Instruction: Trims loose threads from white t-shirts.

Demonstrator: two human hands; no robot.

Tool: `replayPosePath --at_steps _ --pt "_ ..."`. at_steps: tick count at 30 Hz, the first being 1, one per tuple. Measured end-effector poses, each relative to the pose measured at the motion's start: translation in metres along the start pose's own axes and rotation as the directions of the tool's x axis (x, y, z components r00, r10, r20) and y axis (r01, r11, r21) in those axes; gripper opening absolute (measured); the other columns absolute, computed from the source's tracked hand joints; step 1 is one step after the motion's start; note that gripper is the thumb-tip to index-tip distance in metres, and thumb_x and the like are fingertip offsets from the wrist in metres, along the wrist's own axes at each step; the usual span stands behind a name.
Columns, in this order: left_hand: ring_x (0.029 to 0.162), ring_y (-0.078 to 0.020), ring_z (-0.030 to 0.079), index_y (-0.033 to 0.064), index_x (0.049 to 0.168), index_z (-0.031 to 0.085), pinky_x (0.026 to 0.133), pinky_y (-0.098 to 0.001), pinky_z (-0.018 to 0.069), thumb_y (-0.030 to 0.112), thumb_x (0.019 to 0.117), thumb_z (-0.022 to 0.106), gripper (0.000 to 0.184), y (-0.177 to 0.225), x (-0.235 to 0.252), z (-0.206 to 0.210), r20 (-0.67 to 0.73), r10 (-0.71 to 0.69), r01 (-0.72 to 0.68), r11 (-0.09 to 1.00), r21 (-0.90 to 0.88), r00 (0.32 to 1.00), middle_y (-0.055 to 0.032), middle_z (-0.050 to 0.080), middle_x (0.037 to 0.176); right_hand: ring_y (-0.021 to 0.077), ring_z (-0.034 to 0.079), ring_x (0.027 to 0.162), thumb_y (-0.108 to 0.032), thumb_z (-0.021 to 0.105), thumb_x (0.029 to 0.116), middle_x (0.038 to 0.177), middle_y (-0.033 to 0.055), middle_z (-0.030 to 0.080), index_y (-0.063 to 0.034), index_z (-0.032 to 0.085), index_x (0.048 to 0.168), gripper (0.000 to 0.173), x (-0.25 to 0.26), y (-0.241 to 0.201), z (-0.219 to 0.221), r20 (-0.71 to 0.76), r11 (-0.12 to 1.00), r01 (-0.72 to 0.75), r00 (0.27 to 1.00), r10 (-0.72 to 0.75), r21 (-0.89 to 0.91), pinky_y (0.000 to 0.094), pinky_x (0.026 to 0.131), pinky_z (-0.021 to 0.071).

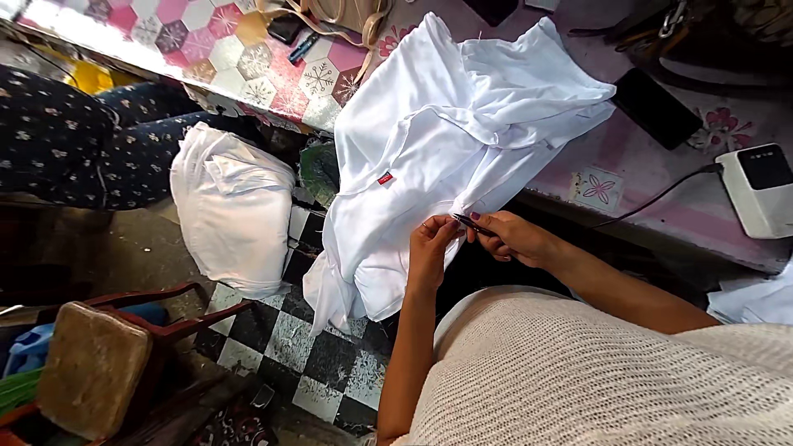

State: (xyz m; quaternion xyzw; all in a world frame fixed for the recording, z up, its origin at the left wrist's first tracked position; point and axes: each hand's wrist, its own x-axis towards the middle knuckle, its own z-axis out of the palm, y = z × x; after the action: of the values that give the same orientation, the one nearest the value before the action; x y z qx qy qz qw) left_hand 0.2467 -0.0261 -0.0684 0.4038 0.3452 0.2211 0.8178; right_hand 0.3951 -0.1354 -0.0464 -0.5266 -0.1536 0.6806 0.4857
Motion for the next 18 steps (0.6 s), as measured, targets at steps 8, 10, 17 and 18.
replayPosePath --at_steps 8,10,17,18 --pt "0.08 -0.0134 0.071 -0.0008 0.096 0.063 0.083 -0.0344 0.0604 -0.002 0.0991 0.05 0.014 -0.001 0.003 -0.003 0.014 0.034 -0.034 0.999 -0.021 0.999 -0.003 0.071 0.084 0.0 0.033 0.042 -0.034 0.028 0.1129 0.056 -0.0114 0.036 -0.014 0.059 0.096 0.04 -0.004 -0.005 -0.001 0.009 0.991 0.03 1.0 -0.029 -0.127 0.0163 0.042 0.032" --pt "0.074 -0.0118 0.069 0.0006 0.101 0.058 0.076 -0.0322 0.0604 0.001 0.1007 0.046 0.012 -0.002 0.005 -0.002 0.007 0.074 -0.074 0.997 -0.028 0.997 -0.0016 0.068 0.083 -0.0003 0.033 0.043 -0.036 0.025 0.1123 0.056 -0.0122 0.037 -0.0146 0.061 0.098 0.045 -0.007 -0.011 -0.002 0.012 0.982 0.086 0.996 -0.086 -0.169 0.0168 0.043 0.0325" --pt "0.102 -0.0367 0.068 -0.0051 0.127 0.064 0.08 -0.0489 0.0593 0.028 0.0816 0.086 0.061 -0.011 0.023 0.033 0.047 0.487 -0.303 0.462 0.833 0.872 -0.0286 0.06 0.129 0.0087 0.048 0.059 -0.018 0.063 0.1014 0.077 0.0044 0.06 -0.0005 0.068 0.111 0.02 0.01 -0.033 -0.027 -0.252 0.684 0.266 0.791 -0.558 -0.679 0.0295 0.056 0.0437" --pt "0.098 -0.038 0.07 -0.0027 0.12 0.069 0.077 -0.049 0.0602 0.026 0.0853 0.083 0.047 -0.015 0.03 0.034 0.105 0.551 -0.339 0.343 0.876 0.828 -0.029 0.061 0.126 0.0186 0.057 0.07 -0.016 0.063 0.1017 0.086 0.0136 0.066 0.0029 0.068 0.114 0.023 0.016 -0.037 -0.031 -0.245 0.616 0.234 0.768 -0.591 -0.752 0.04 0.067 0.0487"
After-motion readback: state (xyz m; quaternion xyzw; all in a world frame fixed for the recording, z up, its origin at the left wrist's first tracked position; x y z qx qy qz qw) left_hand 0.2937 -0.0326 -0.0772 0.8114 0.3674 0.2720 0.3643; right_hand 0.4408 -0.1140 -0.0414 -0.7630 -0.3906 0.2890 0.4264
